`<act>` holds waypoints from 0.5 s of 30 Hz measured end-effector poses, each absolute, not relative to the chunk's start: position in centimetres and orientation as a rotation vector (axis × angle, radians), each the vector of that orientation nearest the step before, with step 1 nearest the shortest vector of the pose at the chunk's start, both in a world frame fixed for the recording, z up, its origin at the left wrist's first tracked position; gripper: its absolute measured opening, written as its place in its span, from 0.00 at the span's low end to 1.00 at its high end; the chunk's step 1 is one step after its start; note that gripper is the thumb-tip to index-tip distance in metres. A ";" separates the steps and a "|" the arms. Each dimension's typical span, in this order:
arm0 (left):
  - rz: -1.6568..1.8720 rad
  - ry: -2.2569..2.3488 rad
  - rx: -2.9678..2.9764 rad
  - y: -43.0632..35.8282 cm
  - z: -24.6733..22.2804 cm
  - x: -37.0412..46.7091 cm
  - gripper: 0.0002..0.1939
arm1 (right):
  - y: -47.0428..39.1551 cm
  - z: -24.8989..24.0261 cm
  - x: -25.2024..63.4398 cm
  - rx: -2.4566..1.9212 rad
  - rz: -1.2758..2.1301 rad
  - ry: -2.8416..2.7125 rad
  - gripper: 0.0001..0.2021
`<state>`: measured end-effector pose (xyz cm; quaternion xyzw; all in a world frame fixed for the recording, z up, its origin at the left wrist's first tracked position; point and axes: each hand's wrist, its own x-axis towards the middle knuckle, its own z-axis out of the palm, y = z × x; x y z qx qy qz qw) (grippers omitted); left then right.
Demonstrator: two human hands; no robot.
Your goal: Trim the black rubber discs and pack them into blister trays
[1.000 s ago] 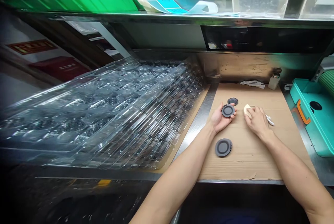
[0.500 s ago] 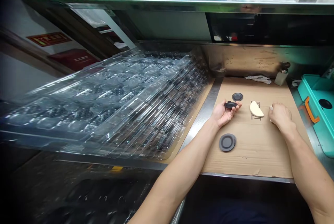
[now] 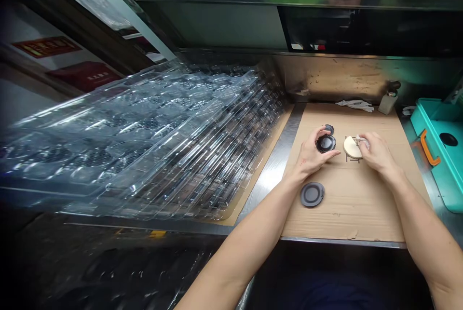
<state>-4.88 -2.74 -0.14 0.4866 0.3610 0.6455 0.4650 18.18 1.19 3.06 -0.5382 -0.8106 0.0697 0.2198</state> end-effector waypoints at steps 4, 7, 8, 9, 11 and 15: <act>1.528 0.901 1.138 -2.5 -0.6 -4.4 0.38 | -0.8 3.0 15.7 -1.081 0.424 -2.138 0.13; 1.460 1.018 1.314 -2.3 -1.0 -4.1 0.41 | -1.4 2.6 14.8 -0.835 0.417 -2.078 0.09; 1.447 1.059 1.378 -2.3 -1.2 -4.1 0.41 | -1.4 2.4 14.7 -0.777 0.379 -2.070 0.08; 1.444 1.096 1.438 -2.3 -1.3 -4.1 0.41 | -1.4 2.4 14.6 -0.738 0.334 -2.065 0.07; 1.460 1.161 1.542 -2.3 -1.5 -4.2 0.40 | -1.4 2.3 14.6 -0.699 0.257 -2.054 0.07; 1.542 1.271 1.695 -2.4 -1.3 -4.7 0.39 | -1.5 2.5 14.7 -0.589 0.246 -2.074 0.09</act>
